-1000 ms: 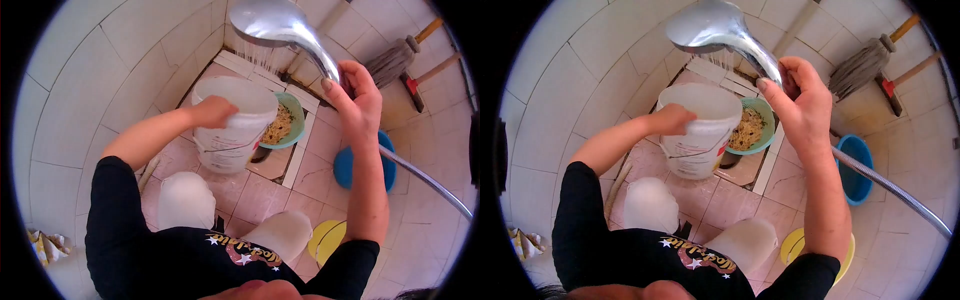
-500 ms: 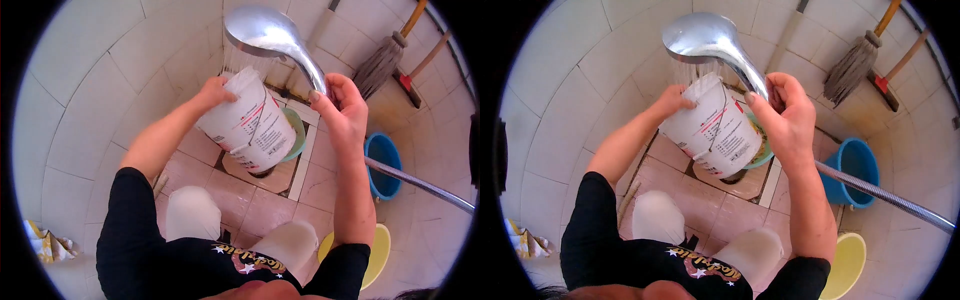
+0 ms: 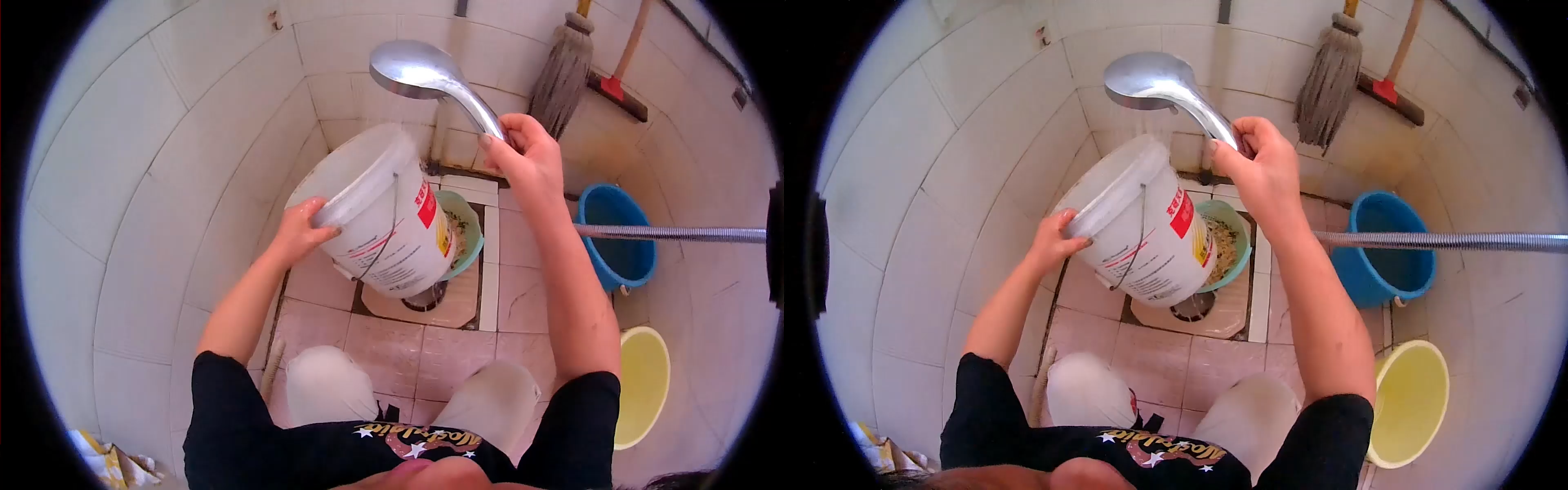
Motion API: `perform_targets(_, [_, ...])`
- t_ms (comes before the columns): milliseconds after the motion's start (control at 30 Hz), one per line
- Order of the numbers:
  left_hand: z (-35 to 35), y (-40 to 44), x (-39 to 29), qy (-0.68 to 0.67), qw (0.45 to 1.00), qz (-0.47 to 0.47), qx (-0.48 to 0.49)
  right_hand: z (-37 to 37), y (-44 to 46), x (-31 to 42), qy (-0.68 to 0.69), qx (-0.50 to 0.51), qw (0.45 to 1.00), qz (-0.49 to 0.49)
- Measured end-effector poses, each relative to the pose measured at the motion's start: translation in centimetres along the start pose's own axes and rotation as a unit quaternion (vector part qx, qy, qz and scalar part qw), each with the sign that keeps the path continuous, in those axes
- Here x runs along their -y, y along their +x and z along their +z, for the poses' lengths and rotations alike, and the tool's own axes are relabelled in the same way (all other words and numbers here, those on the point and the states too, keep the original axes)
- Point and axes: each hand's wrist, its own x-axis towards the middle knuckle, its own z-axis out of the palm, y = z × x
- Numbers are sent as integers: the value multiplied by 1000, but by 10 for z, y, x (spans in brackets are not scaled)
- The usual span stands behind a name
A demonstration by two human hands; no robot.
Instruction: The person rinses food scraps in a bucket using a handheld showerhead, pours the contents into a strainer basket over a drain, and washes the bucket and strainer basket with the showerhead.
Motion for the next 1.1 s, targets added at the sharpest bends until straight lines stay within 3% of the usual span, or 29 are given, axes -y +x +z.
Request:
perform_targets(200, [-1,-10,-5,-1,1000,14,-11,-23,6,-10,21,-6,999,28])
perform_targets(500, [-11,5,11,-47,997,-8,64,-16,45,-24,-24,16,998,61])
perform_targets(567, [-16,5,28,117,973,187,72,-14,41,-21,-17,11,998,65])
perform_targets(667, [-13,-2,43,185,938,259,138,-18,32,-21,-59,24,996,69])
perform_targets(767, [-1,-21,74,287,897,313,122,-19,21,-23,-60,26,996,66])
perform_targets(900, [-3,-37,116,352,865,316,168,-23,11,-27,-52,24,997,58])
perform_targets(967, [-14,-42,151,392,855,315,129,-29,6,-30,-66,40,996,45])
perform_targets(1100, [-25,-50,178,443,835,295,141,-39,-1,-43,-52,29,997,38])
